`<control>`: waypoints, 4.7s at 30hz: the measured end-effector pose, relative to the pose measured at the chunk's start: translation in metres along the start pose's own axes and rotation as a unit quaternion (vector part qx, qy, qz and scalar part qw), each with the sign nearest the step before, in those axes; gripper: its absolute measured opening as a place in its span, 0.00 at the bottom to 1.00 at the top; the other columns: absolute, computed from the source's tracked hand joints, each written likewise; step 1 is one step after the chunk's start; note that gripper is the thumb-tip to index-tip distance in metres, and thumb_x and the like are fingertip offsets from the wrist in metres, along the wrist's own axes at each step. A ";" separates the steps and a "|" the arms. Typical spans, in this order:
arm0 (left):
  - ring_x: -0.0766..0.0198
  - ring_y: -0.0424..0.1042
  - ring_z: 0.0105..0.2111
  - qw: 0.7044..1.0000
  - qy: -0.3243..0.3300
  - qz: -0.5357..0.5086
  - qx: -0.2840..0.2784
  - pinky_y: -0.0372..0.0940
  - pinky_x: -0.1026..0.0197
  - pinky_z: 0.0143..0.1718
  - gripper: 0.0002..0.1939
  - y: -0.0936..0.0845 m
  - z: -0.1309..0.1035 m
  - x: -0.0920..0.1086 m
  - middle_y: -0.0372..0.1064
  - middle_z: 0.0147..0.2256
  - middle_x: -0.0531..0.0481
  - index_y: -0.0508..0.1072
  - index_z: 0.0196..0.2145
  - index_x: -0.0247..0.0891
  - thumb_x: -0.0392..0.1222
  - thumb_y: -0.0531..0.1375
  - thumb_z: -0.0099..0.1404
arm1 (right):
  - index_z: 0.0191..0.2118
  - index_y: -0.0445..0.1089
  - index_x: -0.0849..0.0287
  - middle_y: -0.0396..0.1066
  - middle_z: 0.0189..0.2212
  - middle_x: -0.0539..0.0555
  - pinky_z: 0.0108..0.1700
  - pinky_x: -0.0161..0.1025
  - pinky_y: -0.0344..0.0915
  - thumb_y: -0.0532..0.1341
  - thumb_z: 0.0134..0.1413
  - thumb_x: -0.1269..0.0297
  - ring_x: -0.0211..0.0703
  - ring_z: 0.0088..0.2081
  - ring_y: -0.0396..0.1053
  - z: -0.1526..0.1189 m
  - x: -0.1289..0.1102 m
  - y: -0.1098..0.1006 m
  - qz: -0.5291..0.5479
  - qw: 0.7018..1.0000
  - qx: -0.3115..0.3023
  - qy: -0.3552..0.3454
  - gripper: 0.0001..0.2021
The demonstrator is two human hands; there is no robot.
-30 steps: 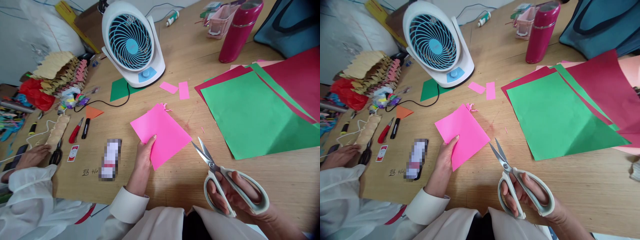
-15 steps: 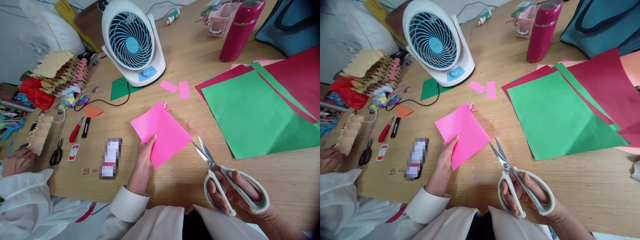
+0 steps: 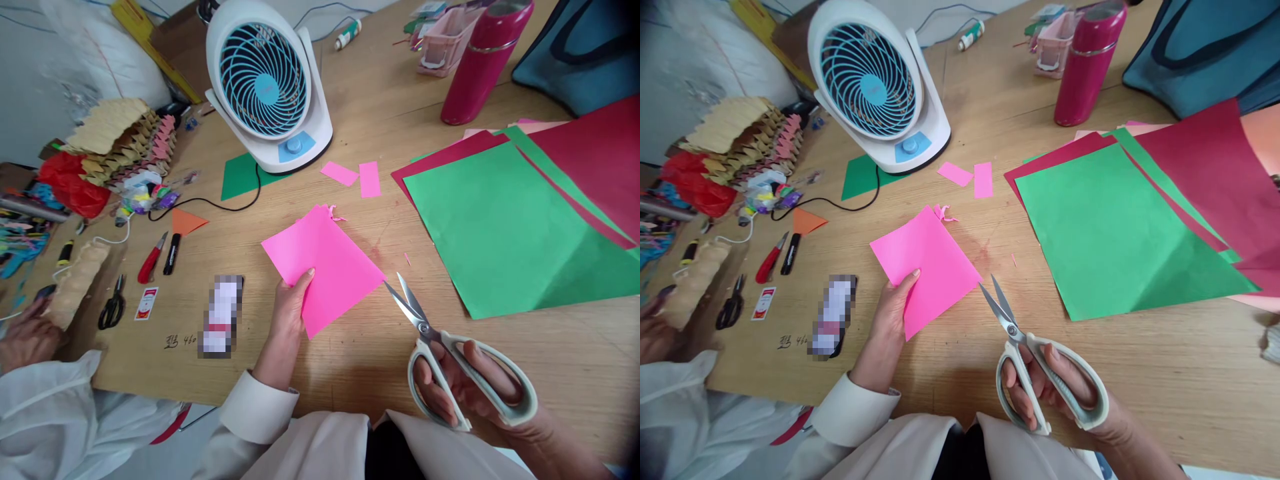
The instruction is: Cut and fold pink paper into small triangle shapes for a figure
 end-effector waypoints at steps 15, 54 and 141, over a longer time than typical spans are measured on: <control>0.59 0.78 0.37 1.000 0.006 0.005 0.004 0.71 0.60 0.40 0.24 0.000 0.000 0.001 0.79 0.39 0.48 0.77 0.42 0.36 0.41 0.74 0.46 | 0.41 0.72 0.61 0.68 0.22 0.54 0.25 0.36 0.56 0.48 0.62 0.38 0.38 0.21 0.63 -0.001 0.001 -0.001 0.006 1.000 0.004 0.001 0.30; 0.61 0.77 0.34 1.000 0.004 0.017 -0.006 0.70 0.60 0.39 0.24 0.000 -0.003 0.000 0.79 0.37 0.48 0.77 0.40 0.34 0.41 0.75 0.44 | 0.41 0.73 0.61 0.67 0.22 0.55 0.25 0.37 0.56 0.48 0.62 0.39 0.40 0.22 0.63 0.000 -0.002 0.002 0.009 1.000 0.011 0.000 0.29; 0.58 0.77 0.41 0.991 -0.045 -0.032 -0.121 0.68 0.58 0.49 0.23 -0.007 -0.002 0.008 0.80 0.39 0.48 0.78 0.41 0.35 0.37 0.74 0.45 | 0.42 0.70 0.56 0.64 0.23 0.50 0.24 0.35 0.54 0.50 0.63 0.43 0.36 0.21 0.57 0.001 0.009 0.008 -0.121 0.991 -0.027 -0.041 0.22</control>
Point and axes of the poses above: each hand's wrist, its own z-axis towards the middle knuckle, its own y-axis out of the palm, x = y × z, the point moved 6 cm from there along z, towards the middle knuckle
